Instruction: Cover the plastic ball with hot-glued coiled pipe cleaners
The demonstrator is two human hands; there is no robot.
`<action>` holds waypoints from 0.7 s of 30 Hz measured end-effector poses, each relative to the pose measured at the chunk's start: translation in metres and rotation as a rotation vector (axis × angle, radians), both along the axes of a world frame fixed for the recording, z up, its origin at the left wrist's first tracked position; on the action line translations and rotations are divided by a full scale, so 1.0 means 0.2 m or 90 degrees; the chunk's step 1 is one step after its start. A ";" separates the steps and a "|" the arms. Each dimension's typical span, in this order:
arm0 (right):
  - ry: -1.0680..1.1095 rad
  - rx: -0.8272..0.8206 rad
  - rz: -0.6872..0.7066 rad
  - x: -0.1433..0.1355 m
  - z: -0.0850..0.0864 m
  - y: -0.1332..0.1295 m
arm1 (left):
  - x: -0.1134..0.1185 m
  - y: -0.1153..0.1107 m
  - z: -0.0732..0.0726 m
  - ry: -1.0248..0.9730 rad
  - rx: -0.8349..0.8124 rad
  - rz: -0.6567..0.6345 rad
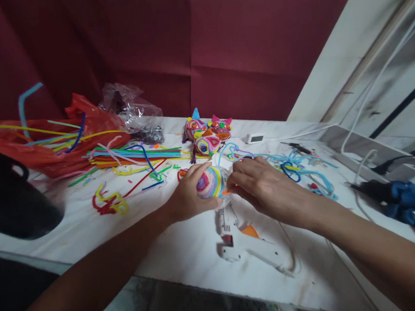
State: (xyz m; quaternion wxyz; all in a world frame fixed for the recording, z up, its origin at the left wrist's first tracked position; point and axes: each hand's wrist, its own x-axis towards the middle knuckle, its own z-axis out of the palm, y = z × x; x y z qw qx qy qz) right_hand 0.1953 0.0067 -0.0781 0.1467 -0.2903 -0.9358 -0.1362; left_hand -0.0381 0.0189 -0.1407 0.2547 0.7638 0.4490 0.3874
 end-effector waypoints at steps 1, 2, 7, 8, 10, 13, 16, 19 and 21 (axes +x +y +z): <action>-0.004 0.008 0.001 0.00 0.00 0.00 | 0.00 0.00 0.00 0.003 0.004 -0.001; -0.006 0.015 0.001 -0.01 0.00 0.00 | 0.00 0.00 0.00 0.005 0.008 -0.001; -0.020 0.025 -0.004 -0.02 0.01 0.00 | 0.00 0.00 0.00 0.015 0.016 0.001; -0.028 0.024 -0.007 -0.03 0.01 0.00 | 0.00 0.00 0.00 0.016 0.016 0.004; -0.040 0.017 -0.012 -0.03 0.01 0.00 | 0.00 0.00 -0.01 0.018 0.018 0.012; -0.035 0.006 -0.012 -0.03 0.01 0.00 | 0.00 0.00 -0.01 0.022 0.019 0.022; -0.031 0.002 -0.006 -0.04 0.01 0.01 | 0.00 0.00 -0.02 0.026 0.022 0.031; -0.019 -0.005 0.004 -0.04 0.01 0.02 | 0.00 0.01 -0.02 0.025 0.033 0.036; 0.000 -0.011 0.012 -0.04 0.01 0.02 | 0.01 0.01 -0.02 0.020 0.041 0.035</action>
